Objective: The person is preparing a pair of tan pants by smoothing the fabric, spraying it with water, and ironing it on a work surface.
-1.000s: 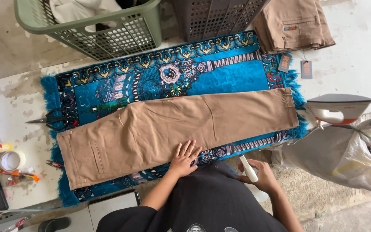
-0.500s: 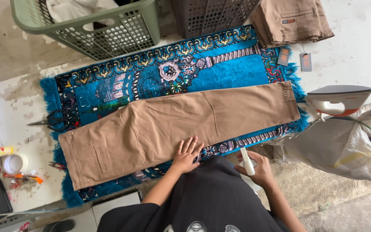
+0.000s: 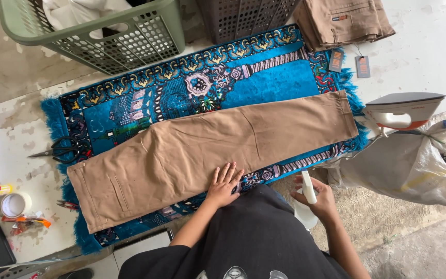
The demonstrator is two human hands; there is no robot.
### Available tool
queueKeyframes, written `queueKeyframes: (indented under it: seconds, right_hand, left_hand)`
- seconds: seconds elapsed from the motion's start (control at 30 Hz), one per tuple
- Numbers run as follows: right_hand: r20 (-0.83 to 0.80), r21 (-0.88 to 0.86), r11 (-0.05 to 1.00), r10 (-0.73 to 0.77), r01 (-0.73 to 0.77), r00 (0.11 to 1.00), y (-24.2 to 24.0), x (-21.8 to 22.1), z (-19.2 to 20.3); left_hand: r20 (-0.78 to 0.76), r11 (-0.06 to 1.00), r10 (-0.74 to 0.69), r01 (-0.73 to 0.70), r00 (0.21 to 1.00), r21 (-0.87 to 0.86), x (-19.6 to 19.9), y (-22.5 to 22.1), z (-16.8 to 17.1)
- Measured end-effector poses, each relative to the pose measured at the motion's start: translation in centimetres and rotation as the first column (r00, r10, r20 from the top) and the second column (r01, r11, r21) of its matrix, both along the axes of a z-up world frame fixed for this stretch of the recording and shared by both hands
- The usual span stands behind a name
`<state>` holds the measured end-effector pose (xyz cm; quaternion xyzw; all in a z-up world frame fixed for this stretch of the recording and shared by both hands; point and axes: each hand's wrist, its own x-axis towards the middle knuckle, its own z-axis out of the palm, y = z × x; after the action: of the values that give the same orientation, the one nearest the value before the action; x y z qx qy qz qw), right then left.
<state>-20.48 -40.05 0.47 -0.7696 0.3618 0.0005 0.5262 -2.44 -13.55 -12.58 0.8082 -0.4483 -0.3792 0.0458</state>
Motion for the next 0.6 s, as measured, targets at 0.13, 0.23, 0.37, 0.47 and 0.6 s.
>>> queueKeyframes:
  seconds: [0.13, 0.23, 0.37, 0.47, 0.6]
  right_hand:
    - [-0.111, -0.046, 0.999, 0.008, -0.013, 0.994, -0.7, -1.6, -1.5]
    - [-0.124, -0.012, 1.0, -0.007, 0.005, 0.992, -0.1, -0.5, 0.6]
    - [-0.116, -0.086, 0.996, -0.008, -0.002, 0.993, -0.7, -1.2, -1.2]
    - [-0.084, -0.111, 0.993, -0.046, 0.036, 0.995, -0.2, -1.2, -0.8]
    - [0.006, -0.037, 0.994, -0.099, 0.1, 0.995, 0.0, -0.7, -0.4]
  left_hand:
    - [0.011, 1.0, -0.001, 0.001, 1.0, -0.001, 0.1, 0.0, -0.1]
    - [0.022, 1.0, -0.001, 0.001, 1.0, -0.01, 0.0, 0.1, -0.3]
    - [0.034, 1.0, 0.0, 0.0, 0.999, -0.005, 0.0, 0.0, -0.3]
    - [0.035, 1.0, 0.001, -0.001, 0.999, 0.001, 0.0, -0.1, -0.2]
    - [0.03, 1.0, 0.004, -0.004, 1.0, 0.008, -0.1, -0.1, -0.1]
